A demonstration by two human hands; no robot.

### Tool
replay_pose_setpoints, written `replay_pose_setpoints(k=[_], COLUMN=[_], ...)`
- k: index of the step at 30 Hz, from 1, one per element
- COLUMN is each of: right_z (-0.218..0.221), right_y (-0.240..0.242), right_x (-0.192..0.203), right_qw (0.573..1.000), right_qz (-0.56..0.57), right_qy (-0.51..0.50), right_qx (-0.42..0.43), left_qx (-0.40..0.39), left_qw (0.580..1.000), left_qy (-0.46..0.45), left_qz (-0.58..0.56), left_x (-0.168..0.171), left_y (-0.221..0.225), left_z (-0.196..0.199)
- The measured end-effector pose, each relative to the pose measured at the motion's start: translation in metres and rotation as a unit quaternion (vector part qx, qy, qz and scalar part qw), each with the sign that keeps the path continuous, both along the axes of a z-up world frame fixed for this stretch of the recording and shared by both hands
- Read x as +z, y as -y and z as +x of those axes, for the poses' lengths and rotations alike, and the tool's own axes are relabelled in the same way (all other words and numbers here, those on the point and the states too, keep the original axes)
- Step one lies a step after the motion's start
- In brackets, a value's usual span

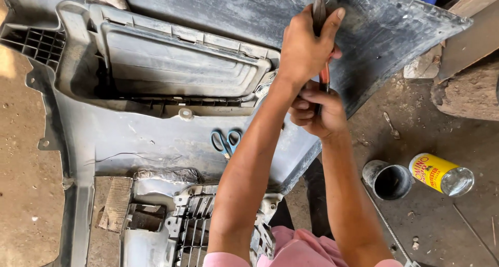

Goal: Repairing a damaged car bumper by stitching it with wire and using pliers.

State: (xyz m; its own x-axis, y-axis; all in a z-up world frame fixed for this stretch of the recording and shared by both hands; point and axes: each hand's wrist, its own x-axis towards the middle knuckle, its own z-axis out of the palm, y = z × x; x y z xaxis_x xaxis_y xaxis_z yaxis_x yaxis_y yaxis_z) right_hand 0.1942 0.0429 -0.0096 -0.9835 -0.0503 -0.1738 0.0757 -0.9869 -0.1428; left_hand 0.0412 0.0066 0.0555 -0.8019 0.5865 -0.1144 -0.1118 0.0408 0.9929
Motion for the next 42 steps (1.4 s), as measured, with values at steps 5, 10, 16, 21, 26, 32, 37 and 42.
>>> replay_pose_setpoints(k=[5,10,16,21,26,32,37,42], right_z=[-0.012,-0.014,-0.012,-0.02,-0.014,-0.009,-0.009,-0.009], right_y=[0.004,0.012,0.023,0.028,0.004,-0.014,0.003,0.017], right_x=[0.016,0.005,0.027,0.05,0.053,0.039,0.022,0.013], right_qw=[0.962,0.813,0.709,0.582,0.668,0.96,0.93,0.511], right_qz=[0.232,0.526,0.651,0.764,0.717,0.244,0.288,0.832], right_qy=[0.141,0.232,0.254,0.259,0.178,0.133,0.227,0.147], right_qx=[-0.017,-0.094,-0.098,-0.104,-0.09,0.024,-0.011,-0.16], left_qx=[-0.038,0.016,0.151,0.104,0.014,-0.09,-0.136,-0.022], left_qw=[0.988,0.998,0.97,0.989,0.989,0.916,0.852,0.936], left_qy=[0.089,0.008,-0.118,-0.021,0.135,0.292,0.351,0.14], left_qz=[0.117,0.064,-0.15,-0.102,0.065,0.259,0.363,0.323], left_x=[-0.023,0.003,0.003,-0.01,-0.013,-0.024,-0.039,-0.045], left_y=[-0.002,0.005,-0.016,-0.013,-0.003,0.003,0.004,-0.003], left_z=[-0.003,0.015,0.035,0.022,0.013,0.001,0.006,0.022])
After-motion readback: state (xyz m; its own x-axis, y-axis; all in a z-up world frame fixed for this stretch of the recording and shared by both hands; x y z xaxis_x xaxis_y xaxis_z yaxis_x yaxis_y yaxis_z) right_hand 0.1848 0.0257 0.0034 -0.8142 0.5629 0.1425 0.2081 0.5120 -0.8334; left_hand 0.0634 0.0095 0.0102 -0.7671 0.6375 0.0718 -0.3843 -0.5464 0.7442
